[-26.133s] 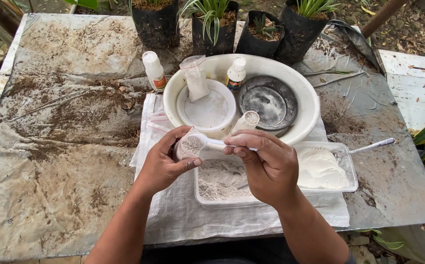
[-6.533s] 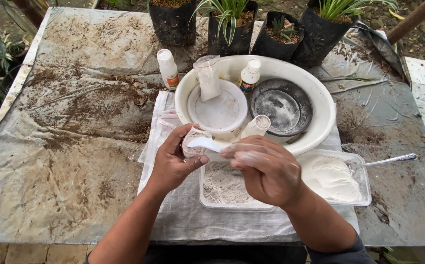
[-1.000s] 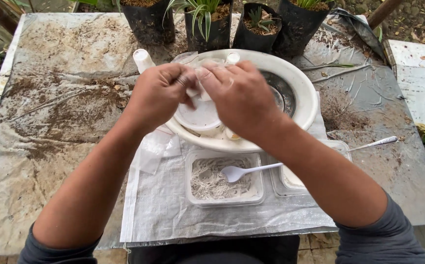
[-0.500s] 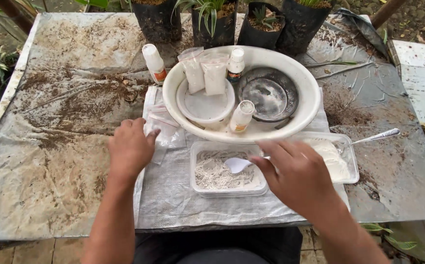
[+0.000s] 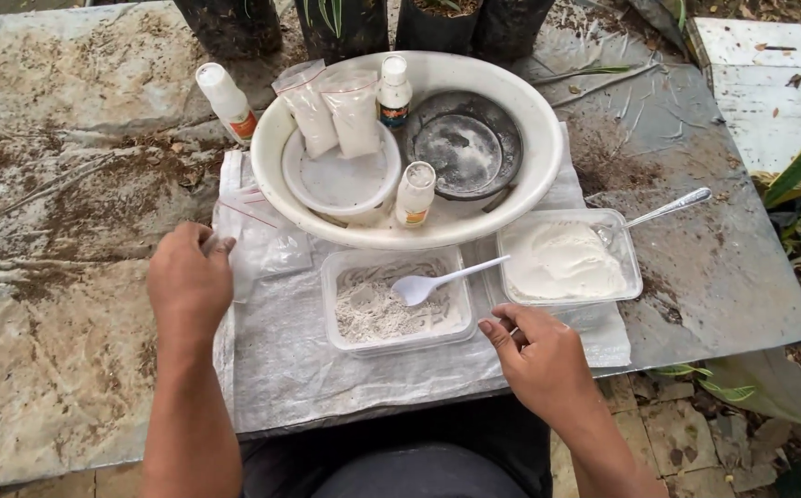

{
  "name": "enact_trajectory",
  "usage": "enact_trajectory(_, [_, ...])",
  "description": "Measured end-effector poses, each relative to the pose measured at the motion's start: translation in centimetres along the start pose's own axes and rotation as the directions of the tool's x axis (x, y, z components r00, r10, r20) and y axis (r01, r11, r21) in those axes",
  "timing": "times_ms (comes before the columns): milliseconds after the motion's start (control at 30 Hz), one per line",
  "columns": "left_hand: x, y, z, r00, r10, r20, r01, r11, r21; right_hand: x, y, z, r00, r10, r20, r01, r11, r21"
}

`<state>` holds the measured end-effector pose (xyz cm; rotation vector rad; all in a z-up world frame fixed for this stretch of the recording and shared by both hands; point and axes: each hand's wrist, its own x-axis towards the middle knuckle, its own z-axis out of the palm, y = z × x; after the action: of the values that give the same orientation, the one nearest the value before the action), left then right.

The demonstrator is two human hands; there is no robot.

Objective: Scooping white powder from a container into small plastic bags using a spoon at a steady pace.

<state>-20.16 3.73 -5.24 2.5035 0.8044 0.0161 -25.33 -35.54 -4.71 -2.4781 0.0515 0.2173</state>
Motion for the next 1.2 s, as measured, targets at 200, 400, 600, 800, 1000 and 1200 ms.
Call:
enact_trajectory(200, [-3.3, -0.2, -2.3, 0.964, 0.265, 0.030, -0.240, 0.910, -0.337, -0.3, -0.6, 0.4, 1.000, -0.001, 0.028, 0.001, 1.000, -0.015])
enact_trajectory(400, [-8.6, -0.1, -0.3, 0.714, 0.620, -0.324, -0.700, 0.626, -0.344, -1.0, -1.9, 0.4, 0.840, -0.463, -0.282, 0.498, 0.865, 0.062])
enact_trajectory(600, [-11.0, 2.9, -1.5, 0.623, 0.681, -0.385, -0.770, 0.446, -0.456, 0.2, -7.5, -1.9, 0.554, -0.783, -0.283, 0.832, 0.538, 0.139])
enact_trajectory(800, [-11.0, 3.7, -1.3, 0.654, 0.652, -0.384, -0.746, 0.476, -0.465, 3.7, -11.8, -2.5, 0.402, -0.876, -0.268, 0.914, 0.402, 0.055])
enact_trajectory(1000, [-9.5, 6.0, -3.3, 0.575, 0.682, -0.453, -0.805, 0.372, -0.462, 6.5, -15.3, -4.1, 0.309, -0.920, -0.243, 0.951, 0.306, 0.050])
enact_trajectory(1200, [-8.5, 9.7, -8.6, 0.560, 0.762, -0.326, -0.800, 0.394, -0.453, 7.6, -17.6, -7.1, 0.238, -0.960, -0.147, 0.970, 0.242, -0.008])
